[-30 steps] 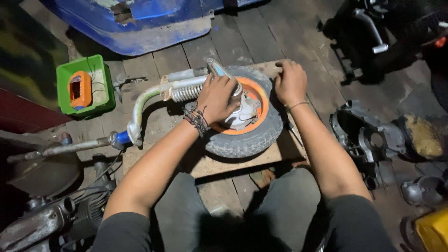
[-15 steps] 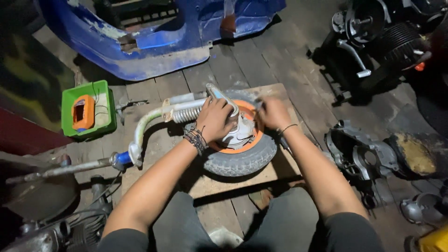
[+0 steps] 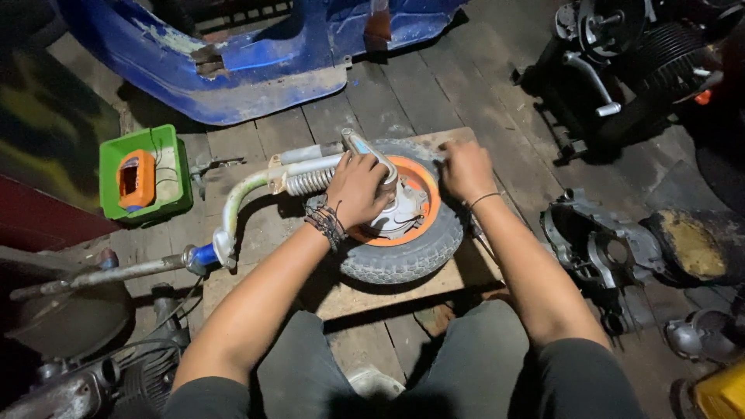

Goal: Assembling a motorcycle suspension arm and hub assembly onto a wheel

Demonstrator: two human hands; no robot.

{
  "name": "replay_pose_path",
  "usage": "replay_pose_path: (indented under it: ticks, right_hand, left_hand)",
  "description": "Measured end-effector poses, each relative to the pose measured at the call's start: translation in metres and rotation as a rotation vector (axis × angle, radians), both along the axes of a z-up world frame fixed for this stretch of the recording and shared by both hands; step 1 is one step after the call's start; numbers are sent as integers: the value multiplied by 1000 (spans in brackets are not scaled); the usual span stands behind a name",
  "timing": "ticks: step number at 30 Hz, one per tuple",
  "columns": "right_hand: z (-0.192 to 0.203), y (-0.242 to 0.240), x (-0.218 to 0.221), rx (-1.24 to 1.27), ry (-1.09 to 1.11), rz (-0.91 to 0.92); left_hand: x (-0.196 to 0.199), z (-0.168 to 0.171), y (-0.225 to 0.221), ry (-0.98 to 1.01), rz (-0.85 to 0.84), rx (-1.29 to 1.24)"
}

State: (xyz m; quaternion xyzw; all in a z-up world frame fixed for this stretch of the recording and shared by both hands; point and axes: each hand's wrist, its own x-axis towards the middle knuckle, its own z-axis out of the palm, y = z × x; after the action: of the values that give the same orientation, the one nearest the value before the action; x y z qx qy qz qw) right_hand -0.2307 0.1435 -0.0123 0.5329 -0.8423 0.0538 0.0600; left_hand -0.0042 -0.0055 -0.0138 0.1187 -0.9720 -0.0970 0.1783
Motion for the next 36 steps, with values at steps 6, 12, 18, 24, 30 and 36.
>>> replay_pose_path:
  ticks: [6,12,18,24,30,36]
  right_hand:
    - [-17,-5,7,-84,-256,59]
    - [-2,-1,-16,-46,63,-87]
    - [-4,1,5,0,-230,32]
    - [-10,-4,-15,-200,-200,-33]
    - [-26,-11,-4,-194,-314,96]
    - [-12,-11,11,-346,-578,-1]
  left_hand:
    - [0,2,-1,8,-9,-5]
    - [0,-4,-2,45,-3,-11]
    - [0,5,1,7,-8,4]
    - [2,11,0,-10,-6,48]
    - [1,7,1,-21,1,33]
    - [4,9,2,-30,-10,36]
